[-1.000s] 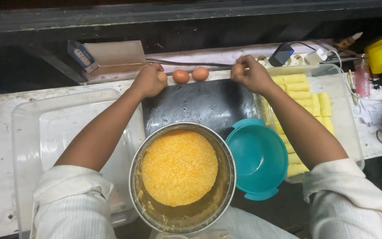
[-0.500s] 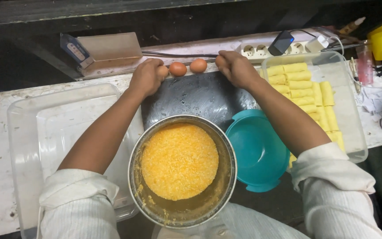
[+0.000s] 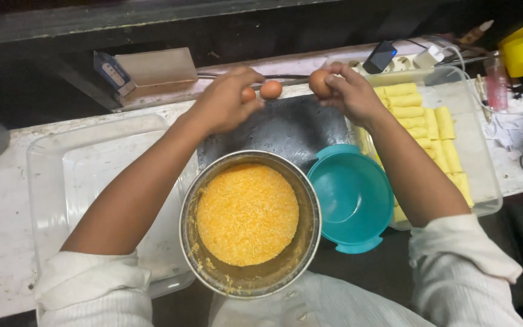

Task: Cracking eggs into a bowl, mixing them, and then dipping rolls into the egg wash and breadcrumbs to coat them.

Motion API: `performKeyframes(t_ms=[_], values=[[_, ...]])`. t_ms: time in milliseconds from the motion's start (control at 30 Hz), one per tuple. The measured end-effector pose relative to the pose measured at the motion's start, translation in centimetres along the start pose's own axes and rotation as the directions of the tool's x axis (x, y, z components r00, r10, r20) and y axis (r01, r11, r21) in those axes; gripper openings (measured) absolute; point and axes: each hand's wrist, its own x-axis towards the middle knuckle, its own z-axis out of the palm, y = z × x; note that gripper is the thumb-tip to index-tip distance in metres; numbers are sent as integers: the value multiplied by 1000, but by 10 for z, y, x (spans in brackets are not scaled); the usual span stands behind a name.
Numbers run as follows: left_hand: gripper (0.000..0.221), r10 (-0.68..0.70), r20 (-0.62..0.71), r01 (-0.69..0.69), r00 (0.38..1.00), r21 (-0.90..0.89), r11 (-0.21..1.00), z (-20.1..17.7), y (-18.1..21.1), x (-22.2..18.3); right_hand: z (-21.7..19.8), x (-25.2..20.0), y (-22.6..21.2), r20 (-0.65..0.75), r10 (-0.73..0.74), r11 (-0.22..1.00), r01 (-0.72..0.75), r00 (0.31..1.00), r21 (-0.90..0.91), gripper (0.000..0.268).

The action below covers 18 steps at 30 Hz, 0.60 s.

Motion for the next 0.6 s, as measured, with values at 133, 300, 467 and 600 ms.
performKeyframes(t_ms=[133, 300, 467, 600], values=[[45, 228, 74, -209, 971, -202, 957, 24, 56, 21, -17, -82, -11, 74, -9, 969, -10, 997, 249, 32], [45, 258, 297, -175, 919, -280, 944, 71, 117, 29, -34, -164, 14, 98, -40, 953, 9, 994, 302, 44], [32, 158, 417, -75, 895, -207, 975, 120, 138, 33, -35, -210, 38, 40, -71, 994, 68, 997, 81, 49], [27, 73, 536, -8, 841, -123, 992, 146, 144, 39, -46, -223, 59, 84, -103, 945, 124, 991, -304, 44]])
